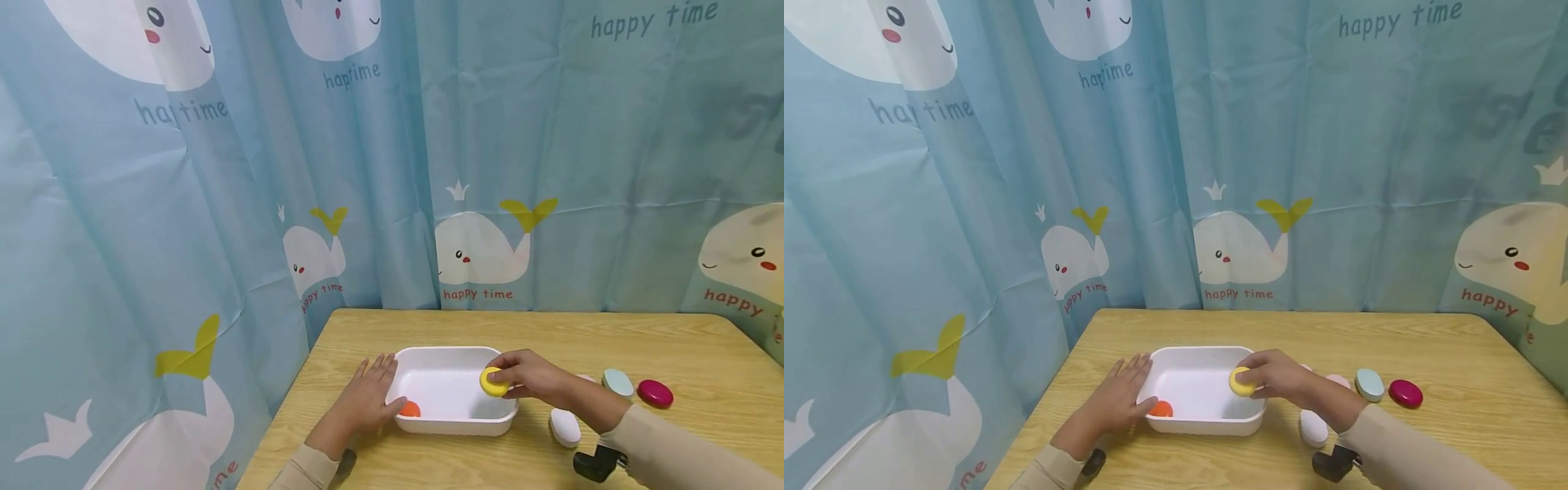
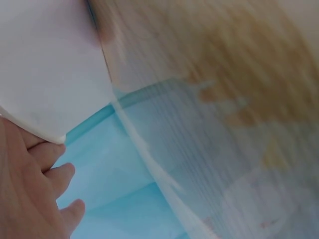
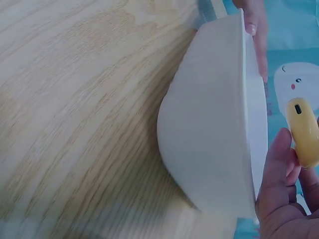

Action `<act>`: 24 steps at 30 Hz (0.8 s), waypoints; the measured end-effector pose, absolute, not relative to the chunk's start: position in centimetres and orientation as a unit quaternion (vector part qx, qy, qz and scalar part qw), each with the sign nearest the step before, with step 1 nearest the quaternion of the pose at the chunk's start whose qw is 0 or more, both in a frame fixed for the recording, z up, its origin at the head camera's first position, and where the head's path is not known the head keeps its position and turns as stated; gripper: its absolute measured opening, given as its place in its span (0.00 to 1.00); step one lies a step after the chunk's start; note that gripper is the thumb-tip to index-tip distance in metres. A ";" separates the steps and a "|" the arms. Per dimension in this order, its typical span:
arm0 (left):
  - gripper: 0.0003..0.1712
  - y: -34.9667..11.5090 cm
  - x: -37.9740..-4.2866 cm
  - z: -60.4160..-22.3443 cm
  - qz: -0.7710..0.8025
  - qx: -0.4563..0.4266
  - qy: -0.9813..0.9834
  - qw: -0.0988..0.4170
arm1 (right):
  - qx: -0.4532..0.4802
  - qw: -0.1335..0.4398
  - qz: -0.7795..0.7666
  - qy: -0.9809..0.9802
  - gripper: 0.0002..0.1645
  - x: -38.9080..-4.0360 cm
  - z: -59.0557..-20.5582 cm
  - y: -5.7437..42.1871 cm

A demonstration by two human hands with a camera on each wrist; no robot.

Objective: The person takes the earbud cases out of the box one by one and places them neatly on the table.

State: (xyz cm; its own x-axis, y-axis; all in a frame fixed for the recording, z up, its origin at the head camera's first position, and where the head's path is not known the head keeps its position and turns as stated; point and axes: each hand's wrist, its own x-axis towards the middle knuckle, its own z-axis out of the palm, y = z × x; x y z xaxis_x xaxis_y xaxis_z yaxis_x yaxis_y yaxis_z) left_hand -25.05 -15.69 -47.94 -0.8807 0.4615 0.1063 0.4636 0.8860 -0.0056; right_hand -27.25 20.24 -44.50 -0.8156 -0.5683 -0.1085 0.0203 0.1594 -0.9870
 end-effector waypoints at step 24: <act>0.47 -15.8 -25.3 -48.2 -0.012 -0.238 -0.969 0.056 | -0.156 0.241 -0.644 0.709 0.24 -27.4 -45.9 26.5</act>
State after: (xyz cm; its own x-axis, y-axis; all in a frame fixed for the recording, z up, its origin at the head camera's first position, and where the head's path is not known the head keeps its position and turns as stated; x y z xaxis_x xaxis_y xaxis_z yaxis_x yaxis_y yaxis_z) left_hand -25.30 -15.83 -48.15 -0.8801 0.4605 0.1155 0.4634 0.8862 -0.0027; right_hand -27.37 26.55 -45.92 -0.8348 -0.5319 -0.1418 0.0900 0.1223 -0.9884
